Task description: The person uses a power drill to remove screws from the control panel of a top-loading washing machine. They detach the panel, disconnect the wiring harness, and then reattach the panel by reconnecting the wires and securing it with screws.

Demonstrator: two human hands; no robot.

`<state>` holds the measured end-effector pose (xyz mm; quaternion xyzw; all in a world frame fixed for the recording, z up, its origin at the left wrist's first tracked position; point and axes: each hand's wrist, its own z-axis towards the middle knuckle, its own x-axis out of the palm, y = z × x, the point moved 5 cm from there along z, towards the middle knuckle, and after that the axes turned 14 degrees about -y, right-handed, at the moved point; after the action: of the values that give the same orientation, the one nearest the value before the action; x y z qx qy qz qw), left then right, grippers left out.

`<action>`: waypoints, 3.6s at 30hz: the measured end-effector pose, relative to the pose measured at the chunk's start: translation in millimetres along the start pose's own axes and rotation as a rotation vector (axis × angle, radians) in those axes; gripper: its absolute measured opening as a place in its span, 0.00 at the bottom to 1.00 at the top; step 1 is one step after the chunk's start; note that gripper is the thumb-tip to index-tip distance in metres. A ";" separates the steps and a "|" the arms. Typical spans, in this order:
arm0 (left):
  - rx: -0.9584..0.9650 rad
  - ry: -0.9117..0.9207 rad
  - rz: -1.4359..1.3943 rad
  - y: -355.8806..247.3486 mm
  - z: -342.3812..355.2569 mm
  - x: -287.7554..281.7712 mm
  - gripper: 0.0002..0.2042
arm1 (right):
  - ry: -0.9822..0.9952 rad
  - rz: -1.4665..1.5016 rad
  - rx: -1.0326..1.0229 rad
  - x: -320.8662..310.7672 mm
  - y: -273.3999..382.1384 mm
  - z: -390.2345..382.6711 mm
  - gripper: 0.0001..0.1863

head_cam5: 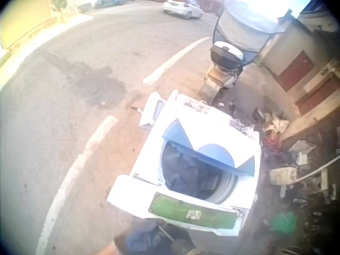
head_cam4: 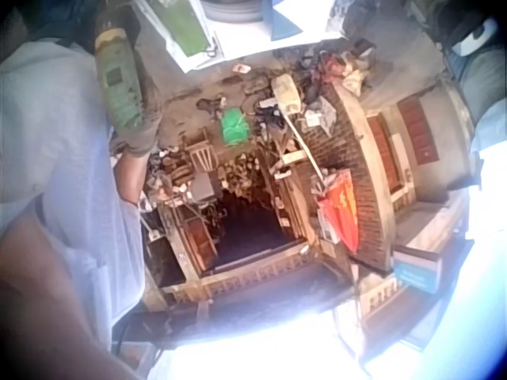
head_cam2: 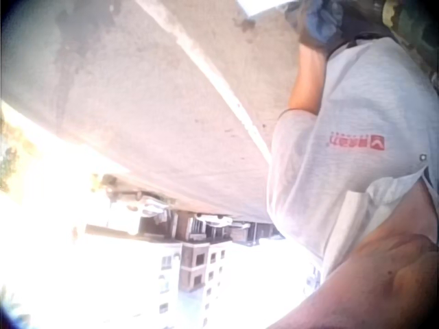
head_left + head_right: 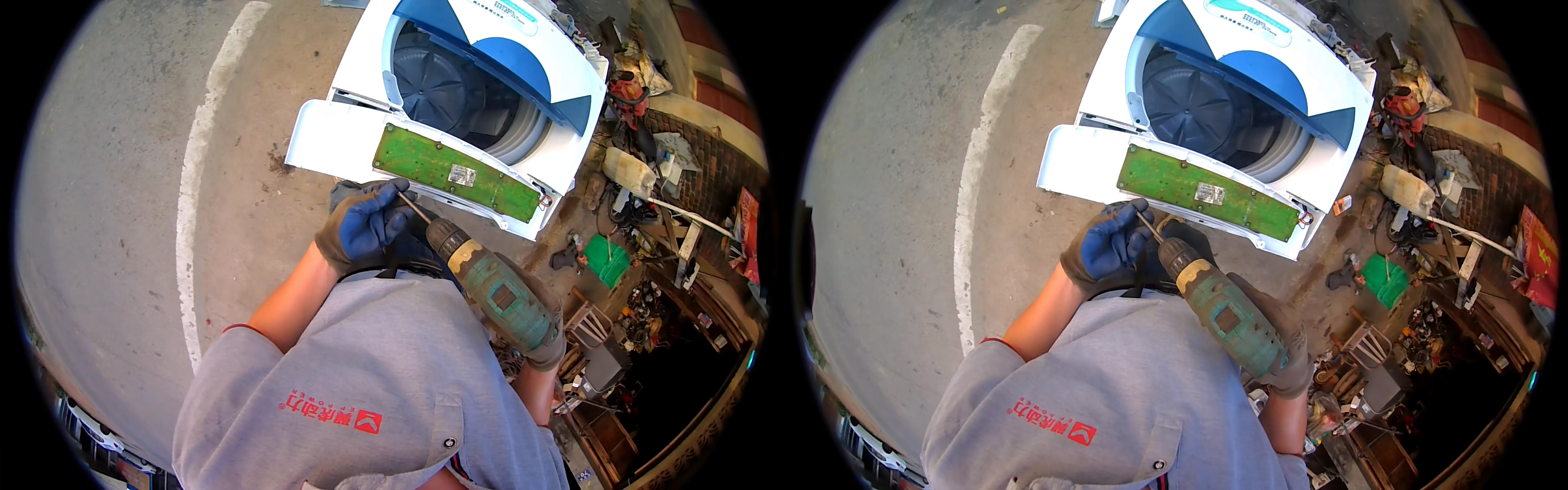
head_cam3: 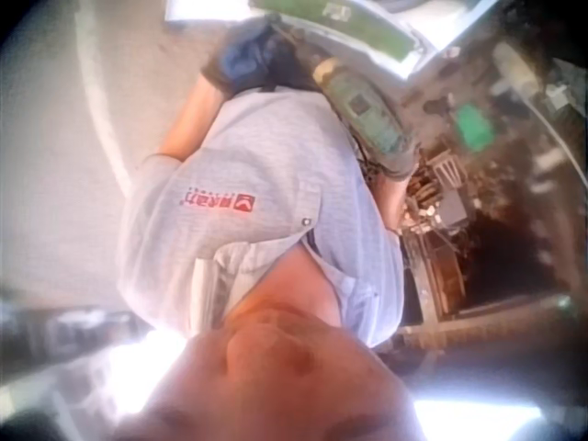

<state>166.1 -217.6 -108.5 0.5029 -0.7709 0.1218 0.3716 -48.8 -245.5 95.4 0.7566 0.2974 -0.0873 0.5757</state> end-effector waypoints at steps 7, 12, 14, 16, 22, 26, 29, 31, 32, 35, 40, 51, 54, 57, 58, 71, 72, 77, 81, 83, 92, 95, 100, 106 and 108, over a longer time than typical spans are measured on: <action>-0.062 0.052 -0.036 -1.6 11.8 -4.5 0.15 | 0.125 -0.550 -0.178 4.6 37.5 23.6 0.33; -0.082 0.121 -0.191 -0.2 10.2 -1.9 0.15 | 0.058 -0.375 -0.119 7.2 40.8 23.6 0.33; -0.085 0.109 -0.256 1.4 11.7 -3.8 0.15 | -0.043 -0.103 0.000 9.7 33.4 16.1 0.32; -0.069 0.097 -0.254 -1.0 10.3 -0.8 0.15 | -0.035 -0.321 -0.032 10.1 26.4 12.4 0.28; -0.032 0.173 -0.332 6.3 20.4 -4.9 0.17 | -0.102 -0.196 0.035 19.0 34.3 16.7 0.27; -0.022 0.069 -0.464 8.8 17.9 -0.7 0.17 | 0.028 -0.240 0.020 30.2 44.6 34.7 0.35; -0.010 -0.090 -0.476 6.6 14.1 6.6 0.15 | 0.086 -0.285 0.024 37.7 54.7 47.2 0.35; 0.022 -0.105 -0.428 8.6 17.3 3.8 0.15 | 0.098 -0.349 -0.041 44.3 62.4 54.5 0.35; 0.037 -0.110 -0.405 9.1 18.3 2.5 0.15 | 0.101 -0.387 -0.088 47.2 66.2 57.5 0.34; 0.029 -0.078 -0.409 8.6 18.2 3.1 0.15 | 0.113 -0.431 -0.042 49.3 68.7 66.2 0.35; 0.075 -0.071 -0.136 4.8 11.0 -8.7 0.14 | 0.135 -0.412 -0.017 56.5 80.7 79.3 0.34; 0.724 -0.409 0.421 -57.8 -25.6 -29.4 0.11 | 0.308 -0.773 -0.144 76.7 118.6 105.6 0.35; 0.731 -0.418 0.459 -54.9 -21.2 -33.7 0.12 | 0.332 -0.767 -0.130 79.2 119.9 107.0 0.35; 0.751 -0.420 0.491 -55.9 -21.0 -30.5 0.12 | 0.341 -0.756 -0.143 79.1 117.3 107.8 0.34; 0.755 -0.421 0.501 -56.2 -21.7 -29.0 0.12 | 0.344 -0.759 -0.133 79.7 116.8 108.4 0.34; 0.707 -0.473 0.512 -55.6 -23.5 -26.8 0.11 | 0.369 -0.846 -0.220 82.0 118.8 114.6 0.34; 0.712 -0.476 0.524 -56.2 -24.5 -24.8 0.12 | 0.370 -0.857 -0.230 82.0 119.6 115.1 0.34; 0.715 -0.487 0.542 -56.6 -26.6 -20.9 0.12 | 0.387 -0.884 -0.294 85.3 123.7 119.3 0.34; 0.715 -0.452 0.523 -56.9 -27.7 -20.6 0.12 | 0.409 -0.920 -0.272 88.7 132.1 120.0 0.35; 0.691 -0.425 0.518 -58.7 -31.2 -21.8 0.12 | 0.431 -0.900 -0.280 83.0 132.4 122.5 0.35; 0.340 -0.105 0.117 -54.7 -51.0 3.8 0.12 | 0.077 -0.632 -0.298 8.7 100.1 58.2 0.30; 0.112 0.174 -0.288 -40.8 -25.7 14.1 0.12 | -0.071 -0.712 -0.378 0.0 93.9 37.0 0.25; 0.014 0.295 -0.485 -30.3 -14.1 35.6 0.14 | -0.270 -0.183 -0.027 4.9 73.7 31.0 0.24; 0.004 0.270 -0.510 -25.4 -11.4 44.9 0.13 | -0.300 -0.048 0.026 2.7 55.0 24.7 0.25; -0.001 0.251 -0.526 -22.7 -10.7 47.2 0.13 | -0.274 -0.044 0.027 3.3 53.2 26.9 0.25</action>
<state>180.2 -254.5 -72.5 0.6665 -0.5620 0.0822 0.4829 -11.2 -277.7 128.8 0.7386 0.2312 -0.2065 0.5987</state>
